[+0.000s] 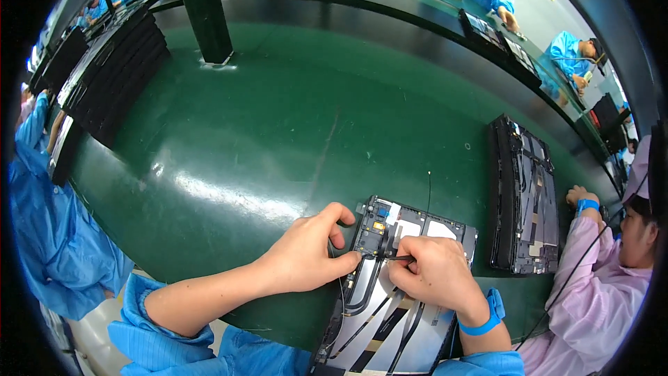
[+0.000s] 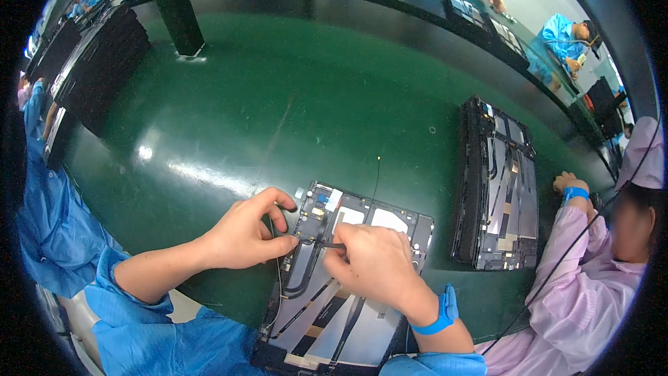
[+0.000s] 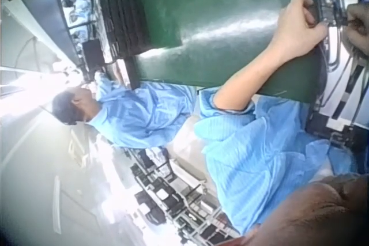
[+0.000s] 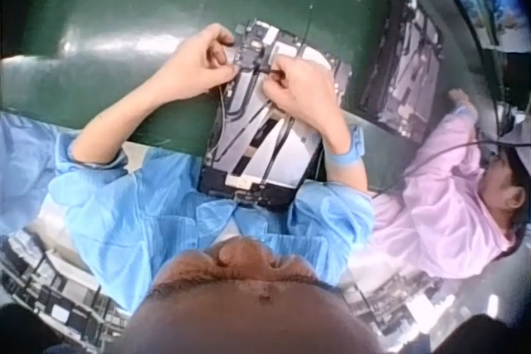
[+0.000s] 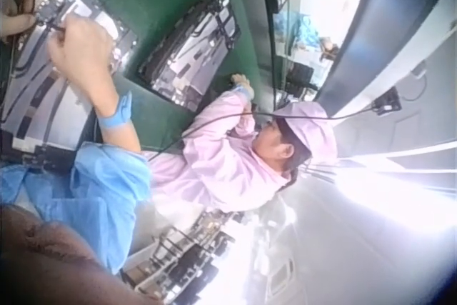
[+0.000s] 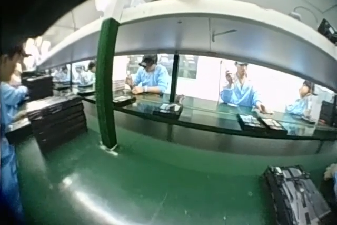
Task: The person assembles internal components into a tablet housing, placing a circuit board, battery pack, and internal cables using tweezers.
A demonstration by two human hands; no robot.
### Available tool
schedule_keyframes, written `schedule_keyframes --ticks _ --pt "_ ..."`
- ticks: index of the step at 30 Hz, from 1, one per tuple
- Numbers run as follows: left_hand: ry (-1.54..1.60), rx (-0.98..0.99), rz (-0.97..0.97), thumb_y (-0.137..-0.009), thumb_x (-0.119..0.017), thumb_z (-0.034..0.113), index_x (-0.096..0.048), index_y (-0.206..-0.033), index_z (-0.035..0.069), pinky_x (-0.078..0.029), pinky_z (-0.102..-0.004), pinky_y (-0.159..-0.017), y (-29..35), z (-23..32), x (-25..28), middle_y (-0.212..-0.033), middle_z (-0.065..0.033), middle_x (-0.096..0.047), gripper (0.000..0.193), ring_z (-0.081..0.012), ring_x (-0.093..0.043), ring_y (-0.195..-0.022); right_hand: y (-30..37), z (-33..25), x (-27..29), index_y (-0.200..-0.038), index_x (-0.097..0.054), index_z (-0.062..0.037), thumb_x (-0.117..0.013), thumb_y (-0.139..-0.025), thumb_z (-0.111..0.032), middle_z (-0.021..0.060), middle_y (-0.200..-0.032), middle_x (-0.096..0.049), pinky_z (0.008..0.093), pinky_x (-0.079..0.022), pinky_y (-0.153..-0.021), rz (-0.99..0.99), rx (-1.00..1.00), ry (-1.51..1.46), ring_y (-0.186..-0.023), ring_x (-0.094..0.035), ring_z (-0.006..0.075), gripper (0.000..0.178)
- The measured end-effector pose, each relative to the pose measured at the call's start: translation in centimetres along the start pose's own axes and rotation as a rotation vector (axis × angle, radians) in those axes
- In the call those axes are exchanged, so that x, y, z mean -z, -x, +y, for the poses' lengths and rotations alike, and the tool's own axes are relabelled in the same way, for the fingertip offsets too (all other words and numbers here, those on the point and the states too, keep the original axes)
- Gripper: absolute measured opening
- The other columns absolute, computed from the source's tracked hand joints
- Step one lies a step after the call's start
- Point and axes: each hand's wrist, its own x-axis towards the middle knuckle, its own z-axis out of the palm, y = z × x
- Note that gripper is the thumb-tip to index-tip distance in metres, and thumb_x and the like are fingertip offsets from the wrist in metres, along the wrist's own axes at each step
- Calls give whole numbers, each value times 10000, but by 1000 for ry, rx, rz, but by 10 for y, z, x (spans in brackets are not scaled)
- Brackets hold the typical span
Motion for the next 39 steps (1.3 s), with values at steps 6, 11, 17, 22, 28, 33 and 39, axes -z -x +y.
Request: schedule_keyframes --ticks 6,11,17,22,28,33,39 --pt "-449 -56 32 -637 -613 185 -377 -1025 33 -399 -358 -708 -5 27 10 -895 -157 -446 480 -276 -469 -822 -3 4 -2 -593 -512 -42 -493 -624 -200 109 -558 -543 367 -430 -473 -11 17 -14 -519 -545 277 162" --pt "-591 -283 -7 -573 -673 155 -367 -1102 49 -317 -359 -851 -28 34 15 -1012 -155 -406 620 -307 -372 -986 1 6 -1 -585 -511 -40 -485 -624 -193 109 -547 -538 380 -426 -469 30 36 -10 -516 -543 279 159" --pt "-707 -381 -212 -560 -675 126 -303 -1176 61 -285 -385 -903 -41 42 19 -1151 -144 -378 723 -337 -318 -1089 -1 10 -5 -574 -500 -26 -484 -623 -176 119 -533 -532 395 -418 -459 41 100 -51 -508 -540 281 159" --pt "-675 -394 -365 -581 -657 97 -281 -1200 77 -339 -372 -856 -49 50 16 -1096 -147 -433 725 -327 -406 -1018 -1 12 -5 -576 -504 -12 -490 -618 -168 132 -517 -526 396 -418 -449 59 109 -95 -487 -537 287 162" --pt "-1053 -392 -388 -610 -632 89 -284 -1201 88 -408 -360 -742 -41 68 2 -996 -152 -478 686 -315 -474 -911 -2 11 -5 -573 -509 -8 -492 -612 -161 146 -495 -520 390 -421 -443 88 117 -92 -469 -537 289 160" --pt "-870 -324 -463 -627 -625 97 -275 -1210 96 -383 -369 -792 -48 64 13 -1036 -156 -459 680 -318 -440 -962 -2 12 -6 -580 -516 -10 -496 -611 -161 149 -501 -524 388 -423 -442 64 115 -86 -475 -543 286 156" --pt "-678 -345 -408 -614 -637 83 -253 -1222 98 -359 -374 -825 -47 55 18 -1068 -159 -439 720 -319 -409 -998 -2 11 -4 -587 -519 -5 -500 -609 -157 149 -499 -525 382 -427 -443 54 116 -86 -479 -546 288 154"
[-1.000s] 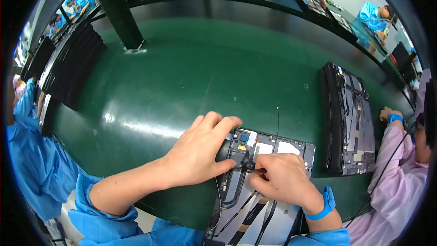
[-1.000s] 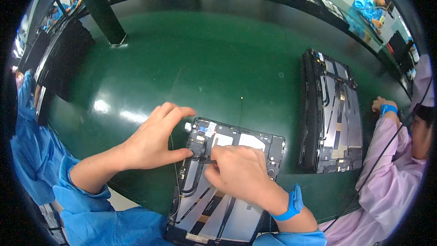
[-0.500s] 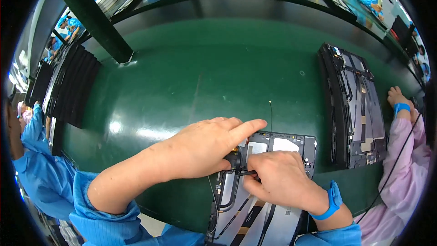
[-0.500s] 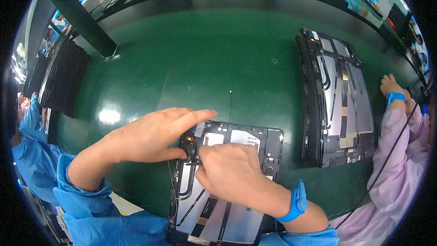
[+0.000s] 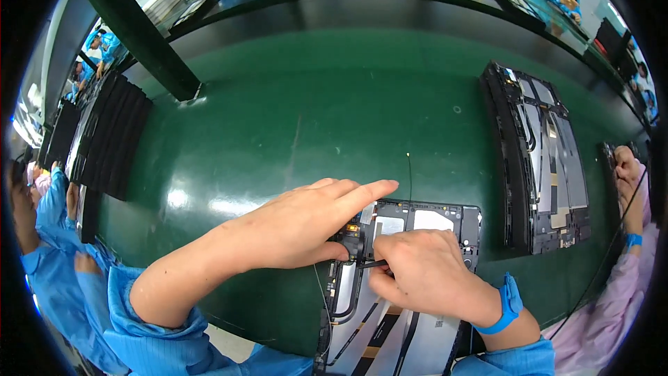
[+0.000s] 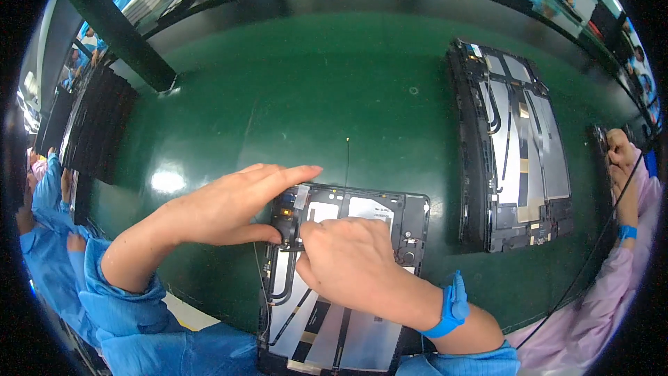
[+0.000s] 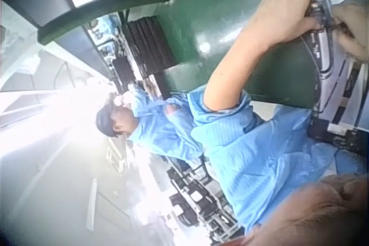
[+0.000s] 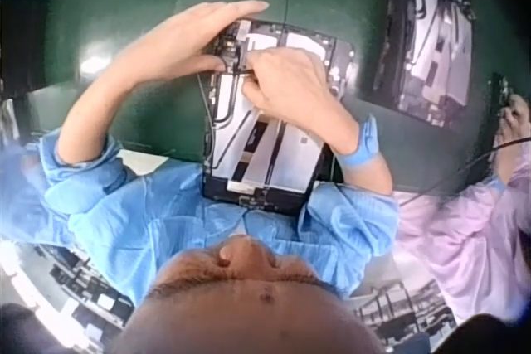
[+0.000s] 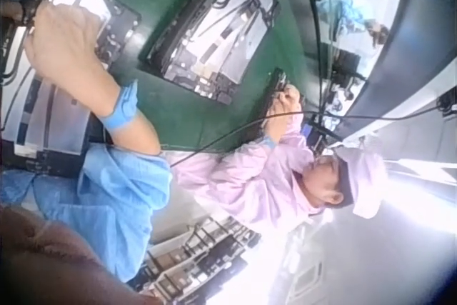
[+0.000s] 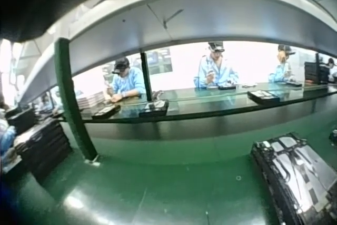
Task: The person assembles internal components into a tablet housing, placing a circuit board, battery pack, and internal cables using tweezers.
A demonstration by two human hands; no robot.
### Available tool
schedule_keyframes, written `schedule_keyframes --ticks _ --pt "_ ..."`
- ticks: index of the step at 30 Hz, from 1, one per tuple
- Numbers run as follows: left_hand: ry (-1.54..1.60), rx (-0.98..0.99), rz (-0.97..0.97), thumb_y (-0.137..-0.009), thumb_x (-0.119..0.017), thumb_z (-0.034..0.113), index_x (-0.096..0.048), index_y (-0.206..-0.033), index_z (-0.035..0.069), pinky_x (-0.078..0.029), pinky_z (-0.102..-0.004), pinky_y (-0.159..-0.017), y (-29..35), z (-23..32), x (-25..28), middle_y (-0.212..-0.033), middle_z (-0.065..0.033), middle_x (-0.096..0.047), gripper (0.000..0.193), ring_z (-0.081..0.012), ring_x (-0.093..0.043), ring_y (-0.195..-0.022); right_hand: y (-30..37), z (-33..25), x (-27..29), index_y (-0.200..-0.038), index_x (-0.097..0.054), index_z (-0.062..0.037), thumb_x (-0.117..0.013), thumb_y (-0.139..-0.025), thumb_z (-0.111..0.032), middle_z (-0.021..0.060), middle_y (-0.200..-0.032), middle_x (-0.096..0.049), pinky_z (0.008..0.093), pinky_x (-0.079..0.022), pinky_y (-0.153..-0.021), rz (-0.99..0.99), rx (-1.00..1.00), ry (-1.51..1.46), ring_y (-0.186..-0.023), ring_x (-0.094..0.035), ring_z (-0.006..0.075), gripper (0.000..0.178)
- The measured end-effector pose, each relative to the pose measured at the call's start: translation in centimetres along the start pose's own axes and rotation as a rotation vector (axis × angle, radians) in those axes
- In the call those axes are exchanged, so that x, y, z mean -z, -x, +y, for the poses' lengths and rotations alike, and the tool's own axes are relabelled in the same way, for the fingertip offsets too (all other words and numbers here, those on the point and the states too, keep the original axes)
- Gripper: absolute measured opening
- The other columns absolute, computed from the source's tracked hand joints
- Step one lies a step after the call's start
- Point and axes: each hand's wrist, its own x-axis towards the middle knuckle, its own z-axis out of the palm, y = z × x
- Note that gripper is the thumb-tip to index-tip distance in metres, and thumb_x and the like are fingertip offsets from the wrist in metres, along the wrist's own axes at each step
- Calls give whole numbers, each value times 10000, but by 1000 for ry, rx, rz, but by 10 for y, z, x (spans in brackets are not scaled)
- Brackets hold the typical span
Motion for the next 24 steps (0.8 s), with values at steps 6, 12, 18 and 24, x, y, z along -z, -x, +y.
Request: schedule_keyframes --ticks 6,12,18,24 --pt "-325 -3 -33 -662 -546 90 -294 -1201 76 -412 -364 -727 -8 18 -3 -915 -156 -482 595 -311 -488 -843 -1 -1 -3 -592 -529 -16 -509 -603 -165 122 -507 -527 371 -419 -437 9 -14 29 -479 -536 274 150" --pt "-682 -15 -69 -686 -499 123 -324 -1183 68 -432 -344 -670 -9 35 -6 -867 -144 -499 530 -288 -521 -791 0 -1 1 -601 -541 -34 -516 -608 -182 100 -538 -538 358 -414 -440 -101 -41 57 -494 -534 261 150" --pt "150 -33 85 -600 -643 66 -230 -1232 60 -327 -359 -871 5 -14 -10 -1110 -161 -431 755 -284 -407 -1038 -1 0 -3 -598 -518 -9 -493 -632 -166 146 -520 -533 383 -430 -465 1 -8 4 -496 -547 290 163" --pt "188 -37 80 -583 -659 84 -200 -1246 69 -311 -357 -887 4 -14 -8 -1100 -160 -437 806 -278 -407 -1036 0 0 -1 -572 -497 -23 -498 -609 -164 101 -527 -522 374 -406 -440 -15 -37 8 -498 -529 266 146"
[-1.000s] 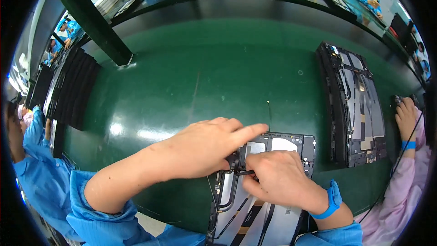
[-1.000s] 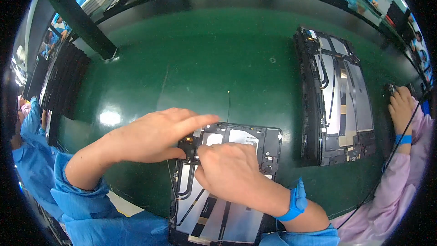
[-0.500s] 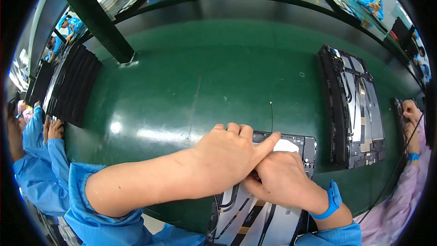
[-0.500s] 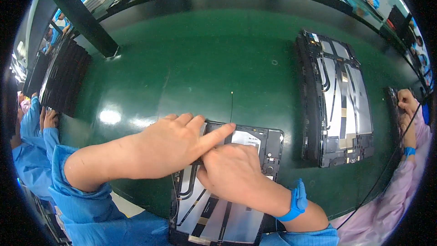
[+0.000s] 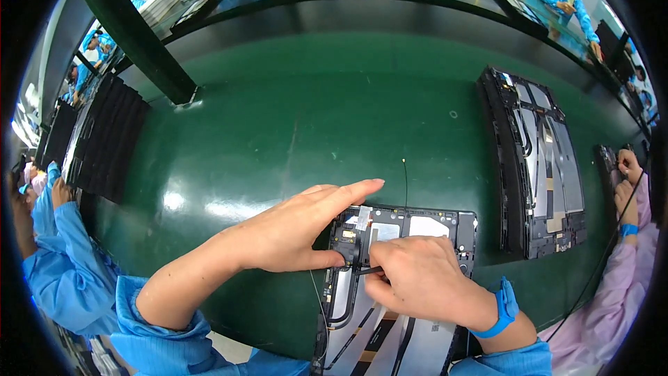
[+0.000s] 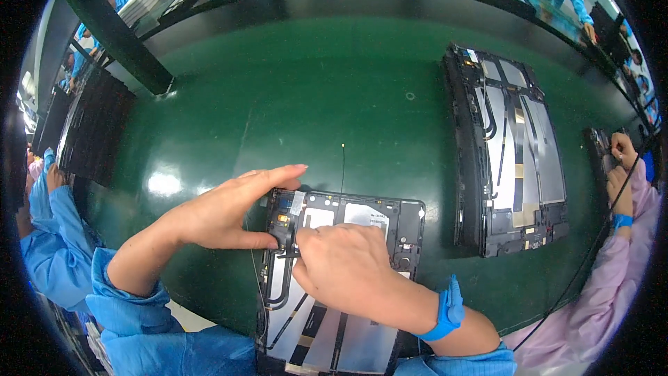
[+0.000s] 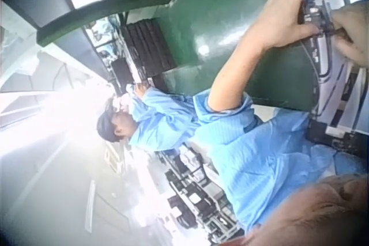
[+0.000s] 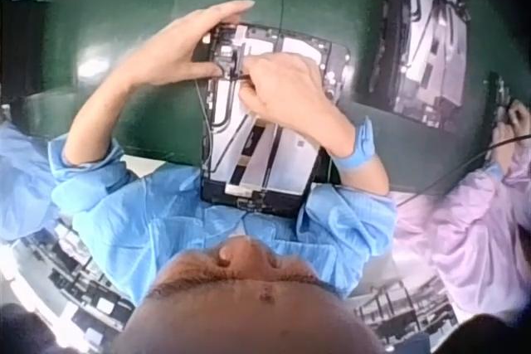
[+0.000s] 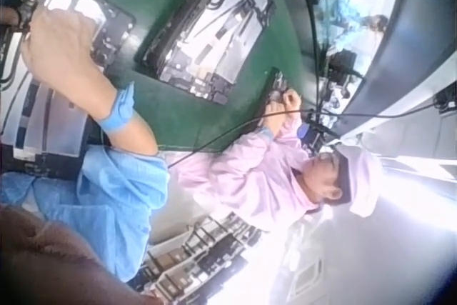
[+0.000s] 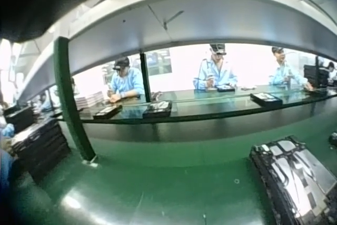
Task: The person assembles internal components into a tablet housing, placing a circuit board, battery pack, and internal cables using tweezers.
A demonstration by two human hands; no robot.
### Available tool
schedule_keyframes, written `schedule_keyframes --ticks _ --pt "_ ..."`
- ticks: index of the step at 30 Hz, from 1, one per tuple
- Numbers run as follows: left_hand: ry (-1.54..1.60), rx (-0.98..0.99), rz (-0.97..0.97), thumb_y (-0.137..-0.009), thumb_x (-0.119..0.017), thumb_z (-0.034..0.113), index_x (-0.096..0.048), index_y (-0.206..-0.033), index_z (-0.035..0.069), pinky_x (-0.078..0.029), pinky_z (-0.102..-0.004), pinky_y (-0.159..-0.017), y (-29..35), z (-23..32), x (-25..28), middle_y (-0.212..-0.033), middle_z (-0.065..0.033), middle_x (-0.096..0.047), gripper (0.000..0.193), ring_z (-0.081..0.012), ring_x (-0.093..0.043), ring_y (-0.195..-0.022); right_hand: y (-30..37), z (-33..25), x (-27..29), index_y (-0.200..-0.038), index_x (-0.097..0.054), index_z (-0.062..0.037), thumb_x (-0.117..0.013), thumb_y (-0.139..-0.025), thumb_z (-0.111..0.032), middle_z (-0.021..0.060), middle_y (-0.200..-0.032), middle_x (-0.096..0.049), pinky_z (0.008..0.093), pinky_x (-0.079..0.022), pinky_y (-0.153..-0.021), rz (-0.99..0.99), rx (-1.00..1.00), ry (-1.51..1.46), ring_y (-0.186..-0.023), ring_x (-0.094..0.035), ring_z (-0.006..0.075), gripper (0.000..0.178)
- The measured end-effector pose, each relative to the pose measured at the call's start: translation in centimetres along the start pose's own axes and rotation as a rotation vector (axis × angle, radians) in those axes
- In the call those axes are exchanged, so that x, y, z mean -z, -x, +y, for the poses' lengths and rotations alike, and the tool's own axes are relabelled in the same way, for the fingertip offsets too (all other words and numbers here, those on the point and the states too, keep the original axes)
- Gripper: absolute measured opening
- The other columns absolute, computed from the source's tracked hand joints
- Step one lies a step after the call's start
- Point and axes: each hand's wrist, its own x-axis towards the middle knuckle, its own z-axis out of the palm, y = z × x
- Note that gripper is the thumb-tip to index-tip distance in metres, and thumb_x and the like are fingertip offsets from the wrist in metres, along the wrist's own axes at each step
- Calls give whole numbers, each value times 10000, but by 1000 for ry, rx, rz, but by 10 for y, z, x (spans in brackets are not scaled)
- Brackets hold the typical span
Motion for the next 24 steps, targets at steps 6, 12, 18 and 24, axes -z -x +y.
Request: schedule_keyframes --ticks 6,12,18,24 --pt "-186 18 -93 -572 -655 81 -183 -1255 79 -343 -367 -825 -12 15 6 -1012 -181 -465 831 -314 -440 -959 0 2 2 -589 -507 -9 -497 -627 -164 138 -532 -537 380 -422 -445 -3 36 -4 -500 -548 282 160" --pt "-604 -57 -43 -626 -586 92 -208 -1253 77 -401 -367 -641 -15 32 -4 -757 -147 -520 733 -286 -520 -711 0 -2 4 -599 -510 -11 -499 -623 -165 133 -535 -536 383 -427 -448 -16 48 43 -495 -544 275 157" --pt "-675 -43 -4 -693 -492 112 -237 -1242 55 -422 -361 -602 -17 31 -11 -707 -139 -538 609 -275 -546 -689 1 1 6 -651 -526 -31 -510 -635 -180 121 -573 -542 381 -433 -487 -46 66 63 -535 -546 279 151" --pt "-714 142 -139 -683 -508 96 -248 -1235 62 -444 -342 -606 -26 51 -12 -778 -138 -571 611 -261 -567 -732 29 0 23 -655 -519 -21 -597 -631 -105 107 -579 -532 309 -406 -484 249 -22 152 -527 -524 251 117"
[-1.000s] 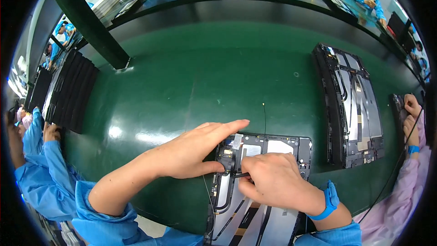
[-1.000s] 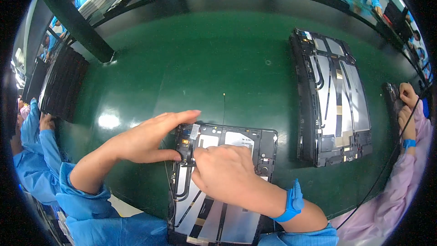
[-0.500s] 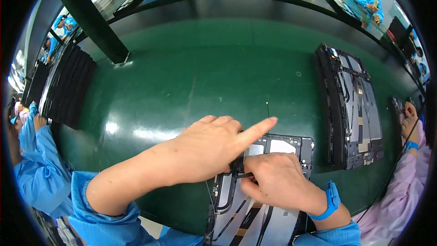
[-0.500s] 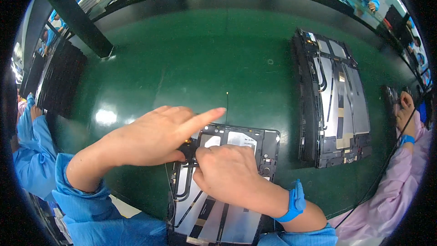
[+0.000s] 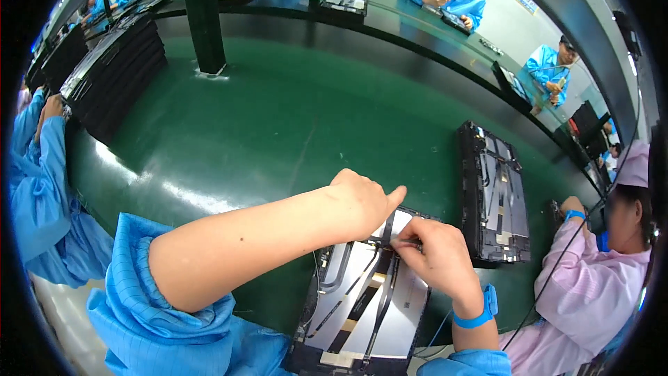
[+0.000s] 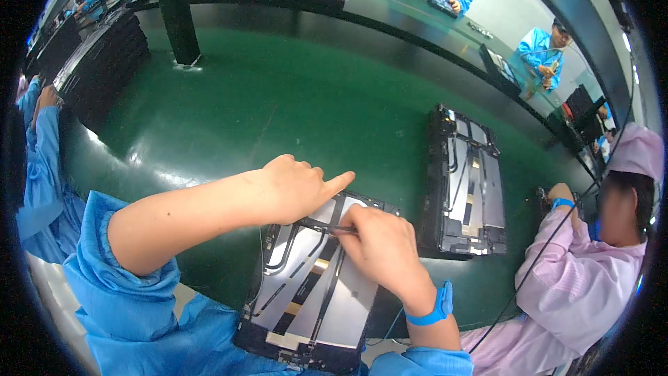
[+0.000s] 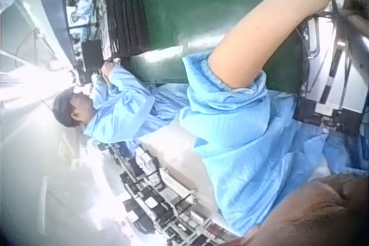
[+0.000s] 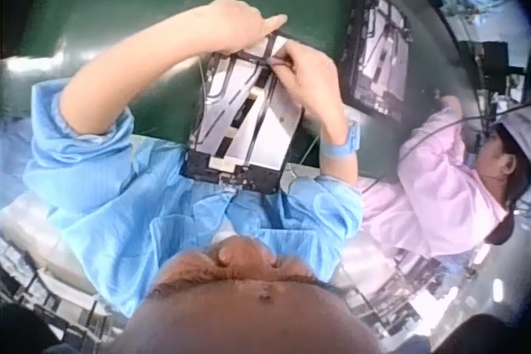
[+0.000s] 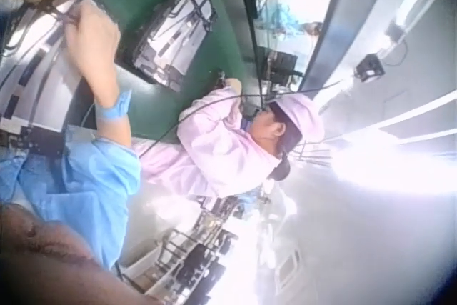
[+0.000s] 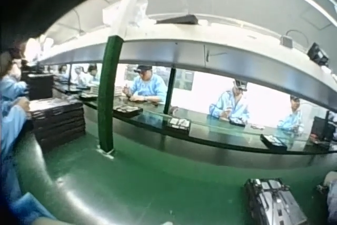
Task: The person assembles internal components into a tablet housing, placing a circuit board, battery pack, and internal cables using tweezers.
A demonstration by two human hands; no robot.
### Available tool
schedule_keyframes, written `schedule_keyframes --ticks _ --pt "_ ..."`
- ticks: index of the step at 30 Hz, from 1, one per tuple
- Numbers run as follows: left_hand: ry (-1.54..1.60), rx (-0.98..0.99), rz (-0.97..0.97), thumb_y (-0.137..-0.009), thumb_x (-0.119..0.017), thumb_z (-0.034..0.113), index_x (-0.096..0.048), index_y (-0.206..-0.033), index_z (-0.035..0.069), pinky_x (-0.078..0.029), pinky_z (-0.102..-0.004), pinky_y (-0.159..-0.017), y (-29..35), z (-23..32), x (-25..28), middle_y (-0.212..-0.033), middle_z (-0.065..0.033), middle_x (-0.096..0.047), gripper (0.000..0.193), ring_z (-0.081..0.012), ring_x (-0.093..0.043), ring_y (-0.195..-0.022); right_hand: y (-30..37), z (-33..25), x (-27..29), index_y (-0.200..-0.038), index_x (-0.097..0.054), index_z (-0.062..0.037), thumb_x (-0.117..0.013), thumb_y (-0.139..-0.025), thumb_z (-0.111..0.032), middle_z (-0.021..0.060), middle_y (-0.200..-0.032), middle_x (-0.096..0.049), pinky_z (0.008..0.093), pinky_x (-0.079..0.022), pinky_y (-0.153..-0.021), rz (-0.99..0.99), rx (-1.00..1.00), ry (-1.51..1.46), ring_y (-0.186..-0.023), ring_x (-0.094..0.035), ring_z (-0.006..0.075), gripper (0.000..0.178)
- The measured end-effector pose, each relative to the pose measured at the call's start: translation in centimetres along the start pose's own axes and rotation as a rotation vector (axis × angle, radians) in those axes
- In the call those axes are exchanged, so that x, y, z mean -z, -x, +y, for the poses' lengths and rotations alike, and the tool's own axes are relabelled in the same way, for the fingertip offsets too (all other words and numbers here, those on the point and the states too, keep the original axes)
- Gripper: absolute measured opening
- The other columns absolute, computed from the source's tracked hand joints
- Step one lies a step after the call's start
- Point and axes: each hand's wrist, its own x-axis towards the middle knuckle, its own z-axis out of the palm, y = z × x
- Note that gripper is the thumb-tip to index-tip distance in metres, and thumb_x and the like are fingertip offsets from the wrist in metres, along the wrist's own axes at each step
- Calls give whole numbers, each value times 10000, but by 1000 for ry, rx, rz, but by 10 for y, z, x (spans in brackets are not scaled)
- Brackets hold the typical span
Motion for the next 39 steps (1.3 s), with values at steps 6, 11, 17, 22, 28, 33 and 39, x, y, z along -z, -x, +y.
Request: schedule_keyframes --ticks 6,11,17,22,28,33,39 --pt "-187 141 56 -654 -548 109 -354 -1148 80 -424 -323 -574 10 16 -13 -795 -102 -564 532 -231 -563 -722 32 33 -11 -660 -506 4 -592 -671 -86 101 -542 -506 260 -384 -447 228 -120 -78 -464 -489 164 124" --pt "-142 275 343 -646 -581 204 -466 -927 -20 -418 -337 -603 36 49 -35 -755 -97 -556 377 -227 -544 -719 35 44 -11 -645 -487 9 -575 -689 -102 106 -509 -495 259 -369 -420 240 -111 -126 -428 -473 161 148" --pt "435 611 176 -633 -566 498 -404 -919 -51 -335 -410 -764 41 86 -38 -942 -196 -429 639 -300 -438 -905 32 43 -12 -659 -483 -4 -549 -692 -129 125 -551 -515 324 -391 -480 219 -85 -133 -521 -518 249 145" --pt "387 758 224 -627 -571 482 -393 -943 -57 -292 -412 -774 20 96 -44 -948 -174 -414 650 -278 -395 -922 34 43 -12 -675 -486 -18 -534 -699 -154 135 -602 -543 374 -408 -536 167 -145 -142 -597 -540 298 146" --pt "363 870 233 -606 -577 443 -406 -946 -52 -288 -403 -789 10 104 -45 -975 -174 -402 625 -283 -380 -942 36 46 -17 -652 -468 -3 -552 -692 -126 121 -534 -502 312 -379 -456 278 -39 -119 -475 -502 239 154" --pt "463 890 198 -600 -565 397 -420 -936 -46 -284 -397 -796 7 100 -42 -982 -176 -397 575 -291 -372 -949 35 44 -16 -651 -472 -8 -552 -684 -134 119 -544 -505 323 -386 -468 277 -45 -107 -486 -506 247 153" --pt "578 851 217 -580 -570 322 -409 -930 -45 -271 -393 -802 15 98 -41 -970 -174 -393 533 -291 -364 -944 38 43 -16 -620 -482 -11 -555 -656 -137 121 -559 -509 331 -397 -481 236 -64 -113 -508 -513 259 149"
